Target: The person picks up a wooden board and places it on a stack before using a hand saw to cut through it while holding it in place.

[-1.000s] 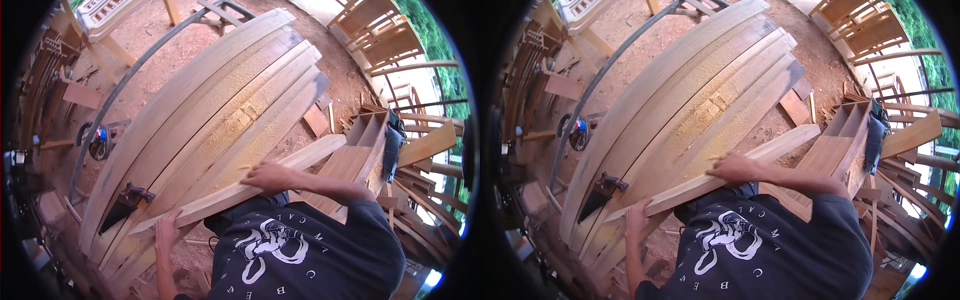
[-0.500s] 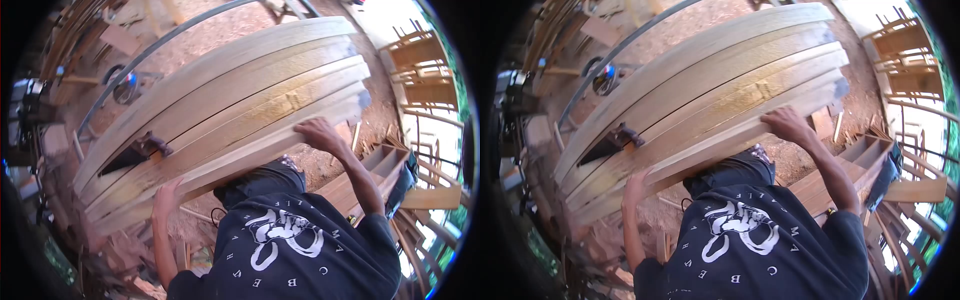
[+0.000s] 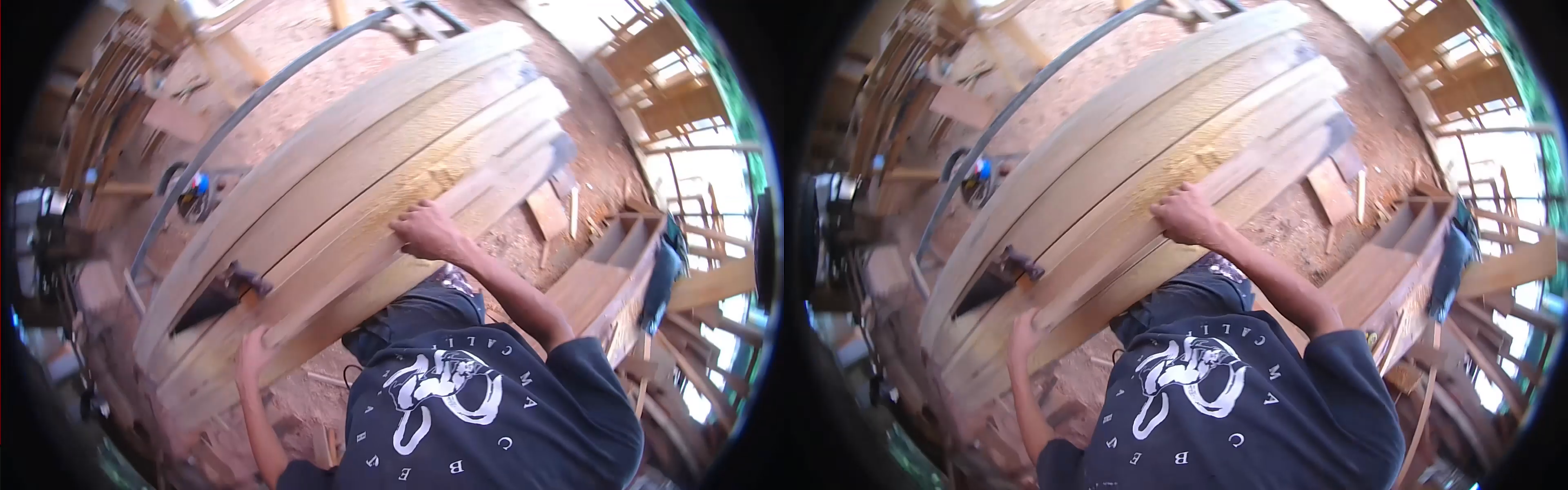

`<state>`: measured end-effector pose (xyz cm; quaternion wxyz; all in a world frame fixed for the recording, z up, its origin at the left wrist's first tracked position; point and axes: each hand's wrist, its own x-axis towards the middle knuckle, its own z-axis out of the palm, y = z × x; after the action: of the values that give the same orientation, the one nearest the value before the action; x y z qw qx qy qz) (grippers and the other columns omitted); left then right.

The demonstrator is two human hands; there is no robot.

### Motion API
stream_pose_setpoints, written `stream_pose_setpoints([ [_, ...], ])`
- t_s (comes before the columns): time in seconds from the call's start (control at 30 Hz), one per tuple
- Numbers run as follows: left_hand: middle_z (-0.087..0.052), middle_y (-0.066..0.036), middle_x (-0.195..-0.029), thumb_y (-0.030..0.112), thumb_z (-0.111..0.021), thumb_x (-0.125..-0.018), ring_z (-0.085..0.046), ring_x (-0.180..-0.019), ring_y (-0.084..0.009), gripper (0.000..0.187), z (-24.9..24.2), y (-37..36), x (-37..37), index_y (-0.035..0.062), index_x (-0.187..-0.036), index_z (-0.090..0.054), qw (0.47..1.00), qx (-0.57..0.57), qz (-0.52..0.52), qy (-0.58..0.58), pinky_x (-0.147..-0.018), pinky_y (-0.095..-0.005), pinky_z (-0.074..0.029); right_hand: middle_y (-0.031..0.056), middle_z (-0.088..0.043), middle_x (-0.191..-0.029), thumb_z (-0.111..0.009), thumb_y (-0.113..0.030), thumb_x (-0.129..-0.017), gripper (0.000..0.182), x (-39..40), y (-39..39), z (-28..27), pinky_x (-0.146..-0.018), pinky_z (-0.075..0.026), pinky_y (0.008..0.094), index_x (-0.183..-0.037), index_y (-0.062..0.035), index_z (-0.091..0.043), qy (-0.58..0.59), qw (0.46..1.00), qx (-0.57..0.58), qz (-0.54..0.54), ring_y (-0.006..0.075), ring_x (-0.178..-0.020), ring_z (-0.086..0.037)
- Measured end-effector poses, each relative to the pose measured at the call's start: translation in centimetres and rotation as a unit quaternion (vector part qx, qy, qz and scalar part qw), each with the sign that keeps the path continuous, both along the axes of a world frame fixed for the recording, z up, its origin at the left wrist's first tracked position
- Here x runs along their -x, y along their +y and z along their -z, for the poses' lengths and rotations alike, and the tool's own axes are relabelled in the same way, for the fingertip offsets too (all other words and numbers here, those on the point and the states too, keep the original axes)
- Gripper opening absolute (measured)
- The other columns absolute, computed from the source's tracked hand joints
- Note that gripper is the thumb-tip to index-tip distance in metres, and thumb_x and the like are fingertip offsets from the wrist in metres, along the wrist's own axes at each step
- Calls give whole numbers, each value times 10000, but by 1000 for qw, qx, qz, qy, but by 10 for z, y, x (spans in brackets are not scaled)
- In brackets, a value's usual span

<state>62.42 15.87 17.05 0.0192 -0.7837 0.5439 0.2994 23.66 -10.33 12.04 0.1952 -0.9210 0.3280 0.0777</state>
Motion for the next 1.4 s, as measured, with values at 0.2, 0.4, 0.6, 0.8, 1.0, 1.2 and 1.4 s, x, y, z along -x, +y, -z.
stream_pose_setpoints([
  [0.2, -674, -153, -1268, 282, -864, -722, -628, -1182, -349, 707, 45, -38, 48, 103, -1351, -594, 992, 75, 38, 94, -1030, -444, -489, 110, -663, -1186, -852, -155, -687, 612, 11, -1, -10, -1059, -398, 455, -1253, -87, -629, -142, 990, -6, 11, 320, -1206, -565],
  [0.4, -710, -149, -1171, 241, -877, -697, -663, -1087, -395, 692, 36, -61, 75, 111, -1316, -598, 996, 51, 48, 61, -950, -492, -518, 101, -678, -1100, -892, -216, -667, 726, 43, -23, -8, -1008, -415, 448, -1321, -103, -598, -79, 995, 43, 34, 302, -1105, -604],
  [0.6, -721, -195, -1047, 199, -867, -713, -672, -1017, -415, 568, 34, -17, 34, 113, -1232, -651, 999, 25, 31, 33, -867, -502, -536, 83, -673, -873, -904, -279, -639, 444, 62, -42, -17, -844, -431, 440, -949, -67, -668, -74, 996, 52, 12, 300, -890, -620],
  [0.8, -727, -192, -1016, 185, -843, -750, -677, -1002, -408, 495, 25, -21, 29, 115, -1208, -670, 999, 4, 29, 37, -851, -518, -532, 90, -671, -818, -913, -274, -618, 415, 56, -48, -13, -837, -432, 449, -862, -69, -648, -98, 994, 45, -8, 316, -841, -627],
  [1.0, -735, -170, -1049, 238, -849, -729, -689, -1019, -385, 479, 39, -37, 45, 152, -1172, -689, 999, -24, 15, 16, -843, -493, -544, 140, -741, -1021, -880, -334, -720, 452, 19, -40, -41, -879, -523, 453, -1054, -71, -728, -55, 991, -118, -8, 348, -978, -693],
  [1.2, -751, -122, -1025, 290, -836, -737, -714, -956, -363, 408, 43, -62, 93, 148, -1102, -721, 993, 94, -16, 67, -838, -477, -560, 162, -724, -1171, -814, -416, -813, 540, -45, -28, -20, -957, -532, 421, -1179, -35, -703, -72, 969, -224, -77, 336, -1119, -681],
  [1.4, -752, -100, -1009, 430, -824, -748, -722, -953, -330, 474, 59, -51, 93, 173, -1133, -723, 987, 156, -17, 37, -845, -457, -562, 185, -709, -1192, -775, -380, -867, 522, -127, -6, -10, -963, -533, 428, -1223, -15, -663, -111, 966, -229, -49, 333, -1144, -671],
])
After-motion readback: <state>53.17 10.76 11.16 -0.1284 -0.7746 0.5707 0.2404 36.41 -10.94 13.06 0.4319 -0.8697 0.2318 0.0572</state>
